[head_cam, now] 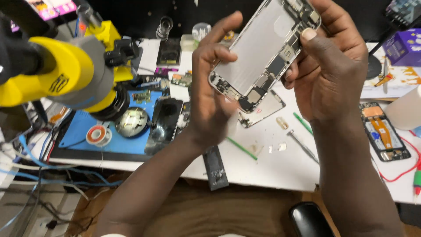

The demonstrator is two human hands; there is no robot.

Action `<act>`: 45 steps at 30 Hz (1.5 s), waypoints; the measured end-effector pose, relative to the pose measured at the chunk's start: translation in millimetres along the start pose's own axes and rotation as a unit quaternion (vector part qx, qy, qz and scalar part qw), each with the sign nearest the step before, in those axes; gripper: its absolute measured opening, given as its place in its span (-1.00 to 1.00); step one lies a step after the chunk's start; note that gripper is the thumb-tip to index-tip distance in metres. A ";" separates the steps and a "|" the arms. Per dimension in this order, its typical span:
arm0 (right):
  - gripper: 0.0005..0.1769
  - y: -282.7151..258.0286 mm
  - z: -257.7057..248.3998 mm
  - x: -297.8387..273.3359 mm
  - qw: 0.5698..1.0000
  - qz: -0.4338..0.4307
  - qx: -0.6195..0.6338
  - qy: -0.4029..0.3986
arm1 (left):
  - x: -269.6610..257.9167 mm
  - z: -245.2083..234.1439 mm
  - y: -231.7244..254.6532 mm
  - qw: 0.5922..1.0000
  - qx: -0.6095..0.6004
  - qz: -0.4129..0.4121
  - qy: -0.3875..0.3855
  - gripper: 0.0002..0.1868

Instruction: The person is repairing a disassembled smartphone. They use a green plastic spudger to pry and separate internal components from the phone's frame, then switch to a white plastic spudger to carefully lift and disconnect ribbon cables and connectors.

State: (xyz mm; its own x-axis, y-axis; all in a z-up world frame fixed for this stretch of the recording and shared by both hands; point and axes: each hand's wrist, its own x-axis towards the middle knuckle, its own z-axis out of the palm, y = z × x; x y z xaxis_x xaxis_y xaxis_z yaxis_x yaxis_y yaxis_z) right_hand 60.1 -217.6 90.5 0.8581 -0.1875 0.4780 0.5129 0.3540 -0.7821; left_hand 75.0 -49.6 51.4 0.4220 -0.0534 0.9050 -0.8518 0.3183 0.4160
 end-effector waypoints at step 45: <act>-0.32 51.2 -59.3 -9.6 0.988 0.145 -0.015 -0.045 | -28.4 -17.9 -30.9 0.908 0.004 -0.372 -0.190 -0.13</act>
State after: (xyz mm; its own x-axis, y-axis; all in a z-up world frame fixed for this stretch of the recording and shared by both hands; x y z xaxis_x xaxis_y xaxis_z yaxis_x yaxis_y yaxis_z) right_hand 79.4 -252.0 22.1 0.9646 0.0014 0.2639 0.2464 0.3536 -0.9024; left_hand 94.8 -41.0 11.3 0.7452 -0.5753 0.3372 -0.3769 0.0538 0.9247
